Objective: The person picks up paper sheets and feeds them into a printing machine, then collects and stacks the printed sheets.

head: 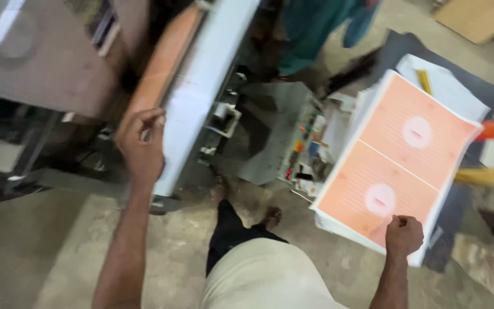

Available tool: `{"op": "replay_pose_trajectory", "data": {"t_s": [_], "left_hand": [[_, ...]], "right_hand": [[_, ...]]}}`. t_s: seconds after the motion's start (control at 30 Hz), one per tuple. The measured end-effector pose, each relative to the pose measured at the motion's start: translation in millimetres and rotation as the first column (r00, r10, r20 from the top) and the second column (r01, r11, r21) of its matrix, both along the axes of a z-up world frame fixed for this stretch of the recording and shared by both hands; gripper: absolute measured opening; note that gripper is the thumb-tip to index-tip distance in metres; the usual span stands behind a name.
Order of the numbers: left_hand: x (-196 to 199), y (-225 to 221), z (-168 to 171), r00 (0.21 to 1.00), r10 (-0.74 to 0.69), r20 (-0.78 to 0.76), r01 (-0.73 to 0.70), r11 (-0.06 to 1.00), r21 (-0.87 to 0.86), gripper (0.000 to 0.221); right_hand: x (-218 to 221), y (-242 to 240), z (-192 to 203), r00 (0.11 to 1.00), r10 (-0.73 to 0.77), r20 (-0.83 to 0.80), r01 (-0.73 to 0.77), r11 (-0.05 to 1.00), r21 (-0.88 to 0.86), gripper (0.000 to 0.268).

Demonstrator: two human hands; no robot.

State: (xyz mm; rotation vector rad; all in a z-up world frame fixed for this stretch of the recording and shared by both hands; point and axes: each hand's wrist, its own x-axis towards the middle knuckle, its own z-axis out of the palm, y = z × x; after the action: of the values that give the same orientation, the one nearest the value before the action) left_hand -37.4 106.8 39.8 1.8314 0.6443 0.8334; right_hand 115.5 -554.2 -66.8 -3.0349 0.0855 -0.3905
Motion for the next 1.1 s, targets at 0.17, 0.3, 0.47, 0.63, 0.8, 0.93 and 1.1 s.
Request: {"op": "replay_pose_trajectory", "data": {"t_s": [0.17,0.3,0.47,0.63,0.8,0.93,1.1], "left_hand": [[73,-188,-126,0.964,-0.266,-0.009,0.23,0.847,-0.479,0.016],[99,-336,-241,0.729,-0.592,-0.343,0.425,0.785,-0.45,0.096],[70,-420,-235,0.824,-0.423,-0.377,0.439,0.897,-0.049,0.066],[63,-437,-194,0.95,-0.245,-0.192,0.277,0.947,0.16,0.045],[89,-444,-152,0.889,-0.457,-0.018,0.314,0.64,-0.701,0.023],[118,-409,-74,0.894,-0.375,0.246,0.438,0.609,-0.662,0.022],[126,-315,2,0.898,-0.218,0.384,0.436,0.568,-0.698,0.025]], "right_hand": [[-30,-60,-25,0.991,-0.136,0.006,0.135,0.986,0.097,0.014],[-47,-29,-69,0.998,0.059,0.014,-0.06,0.941,0.334,0.013],[-60,32,-62,0.985,0.147,-0.086,-0.1,0.909,0.405,0.015],[-64,-1,-49,0.965,0.259,-0.034,-0.179,0.751,0.636,0.015],[-54,-90,-42,0.993,0.016,0.117,-0.065,0.903,0.424,0.032],[-27,-99,-12,0.994,-0.1,-0.036,0.101,0.778,0.62,0.062],[12,-4,20,0.938,0.212,-0.276,0.321,-0.221,0.921,0.058]]}}
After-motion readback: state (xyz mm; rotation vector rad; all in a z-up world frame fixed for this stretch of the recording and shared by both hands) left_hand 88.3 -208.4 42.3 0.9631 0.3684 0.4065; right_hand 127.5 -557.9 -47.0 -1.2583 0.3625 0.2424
